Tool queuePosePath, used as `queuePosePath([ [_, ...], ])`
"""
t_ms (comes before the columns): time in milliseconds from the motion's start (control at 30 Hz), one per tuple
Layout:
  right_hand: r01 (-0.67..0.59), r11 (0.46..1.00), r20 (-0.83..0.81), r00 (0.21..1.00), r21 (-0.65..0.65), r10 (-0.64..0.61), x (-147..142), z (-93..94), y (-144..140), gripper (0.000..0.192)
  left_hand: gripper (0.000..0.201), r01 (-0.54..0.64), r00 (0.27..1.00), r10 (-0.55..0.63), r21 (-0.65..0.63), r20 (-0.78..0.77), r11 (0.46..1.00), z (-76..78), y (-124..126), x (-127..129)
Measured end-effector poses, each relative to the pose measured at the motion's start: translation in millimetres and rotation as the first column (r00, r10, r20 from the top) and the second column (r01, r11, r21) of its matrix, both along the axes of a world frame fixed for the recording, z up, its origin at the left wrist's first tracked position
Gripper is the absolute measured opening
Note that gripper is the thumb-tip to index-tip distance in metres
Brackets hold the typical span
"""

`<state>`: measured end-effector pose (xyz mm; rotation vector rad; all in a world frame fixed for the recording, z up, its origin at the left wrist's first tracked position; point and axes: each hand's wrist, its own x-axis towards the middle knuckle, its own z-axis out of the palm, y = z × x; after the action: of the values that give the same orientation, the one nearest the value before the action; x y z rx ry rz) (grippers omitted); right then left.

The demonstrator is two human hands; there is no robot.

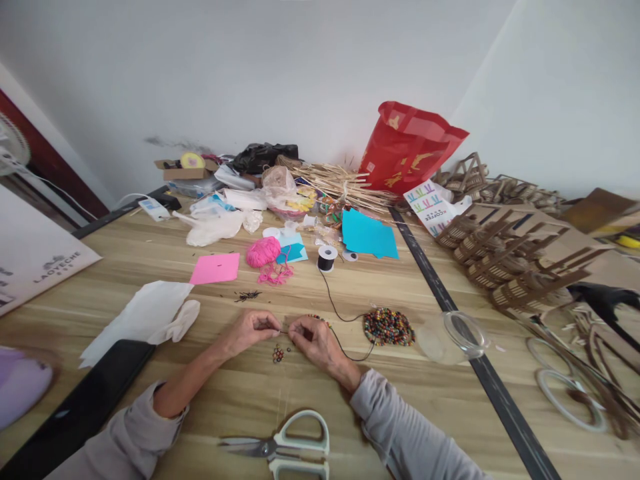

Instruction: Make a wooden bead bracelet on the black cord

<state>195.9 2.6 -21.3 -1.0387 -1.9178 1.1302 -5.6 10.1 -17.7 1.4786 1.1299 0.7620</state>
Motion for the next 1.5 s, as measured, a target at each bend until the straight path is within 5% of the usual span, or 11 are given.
queuePosePath([
  [1500, -0.007, 1.000, 0.005, 1.000, -0.022, 0.007, -0.8, 5.0, -0.4, 0.016, 0.009, 0.028, 0.998, -0.028, 0.004, 0.050, 1.000, -2.0, -0.4, 0.8],
])
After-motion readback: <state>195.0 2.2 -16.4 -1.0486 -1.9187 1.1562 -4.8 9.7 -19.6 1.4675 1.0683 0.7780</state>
